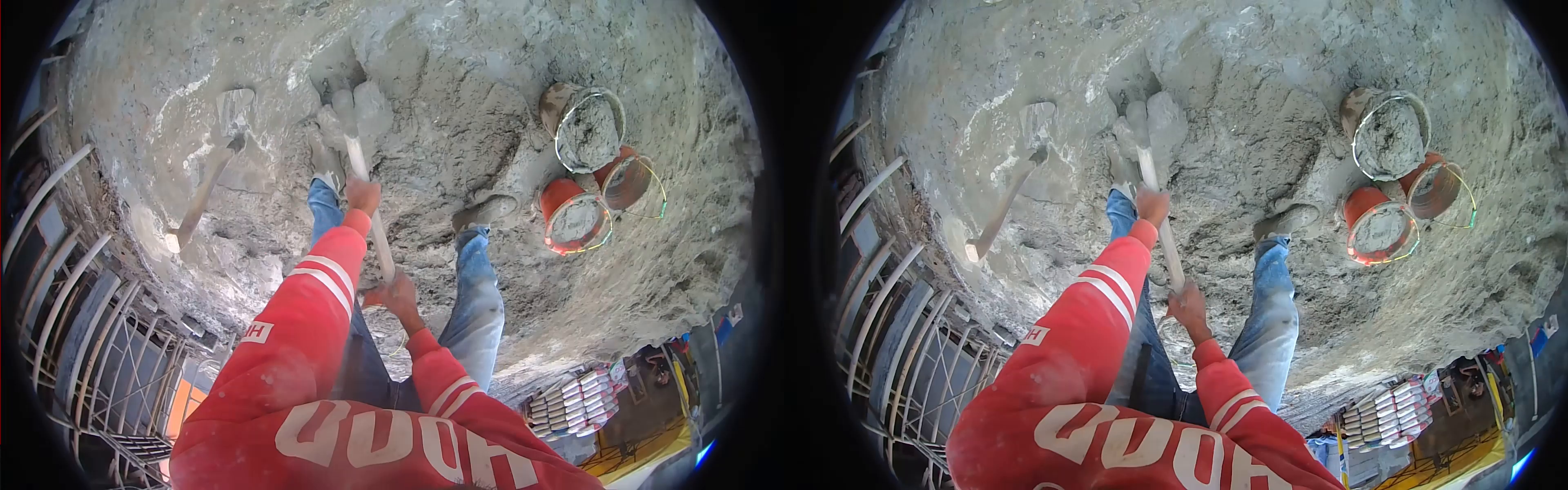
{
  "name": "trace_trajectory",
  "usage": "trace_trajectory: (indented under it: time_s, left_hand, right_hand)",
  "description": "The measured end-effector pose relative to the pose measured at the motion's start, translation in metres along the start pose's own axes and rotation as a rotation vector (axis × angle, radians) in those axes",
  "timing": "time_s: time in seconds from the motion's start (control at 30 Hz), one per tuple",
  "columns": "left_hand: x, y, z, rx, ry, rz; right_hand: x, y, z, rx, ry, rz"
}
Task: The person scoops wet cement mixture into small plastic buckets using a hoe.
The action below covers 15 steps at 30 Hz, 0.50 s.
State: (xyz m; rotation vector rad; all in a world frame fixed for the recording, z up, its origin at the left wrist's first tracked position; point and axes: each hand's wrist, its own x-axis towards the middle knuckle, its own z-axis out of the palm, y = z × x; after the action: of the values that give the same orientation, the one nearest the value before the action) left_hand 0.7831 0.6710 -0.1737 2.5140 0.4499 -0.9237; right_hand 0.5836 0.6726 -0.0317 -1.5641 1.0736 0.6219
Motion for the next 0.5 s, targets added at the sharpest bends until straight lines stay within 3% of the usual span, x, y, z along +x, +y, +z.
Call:
trace_trajectory:
  time_s: [0.03, 0.1, 0.17, 0.2, 0.23, 0.3, 0.33, 0.4, 0.5]
  left_hand:
    - [-0.016, -0.030, 0.022, -0.020, -0.042, -0.093]
    - [-0.053, -0.065, 0.041, 0.002, -0.144, -0.089]
    - [-0.067, -0.068, 0.045, 0.006, -0.192, -0.133]
    - [-0.079, -0.058, 0.039, -0.199, -0.246, -0.199]
    - [-0.094, -0.044, 0.028, -0.400, -0.298, -0.271]
    - [-0.083, 0.011, 0.004, -0.674, -0.366, -0.230]
    - [-0.066, 0.034, -0.001, -0.819, -0.437, -0.192]
    - [-0.027, 0.109, -0.016, -0.855, -0.444, -0.052]
    - [0.028, 0.202, -0.015, -0.660, -0.261, 0.154]
  right_hand:
    - [-0.020, 0.001, -0.007, -0.054, -0.051, 0.139]
    - [-0.053, 0.011, -0.014, -0.013, -0.007, 0.152]
    - [-0.071, 0.017, -0.016, -0.015, 0.009, 0.216]
    - [-0.079, 0.020, -0.018, -0.024, 0.006, 0.295]
    - [-0.079, 0.018, -0.021, -0.019, 0.000, 0.305]
    - [-0.055, 0.000, -0.032, -0.215, 0.084, 0.383]
    - [-0.033, -0.011, -0.039, -0.259, 0.135, 0.315]
    - [0.024, -0.048, -0.064, -0.327, 0.261, 0.133]
    - [0.117, -0.103, -0.098, -0.376, 0.395, 0.031]
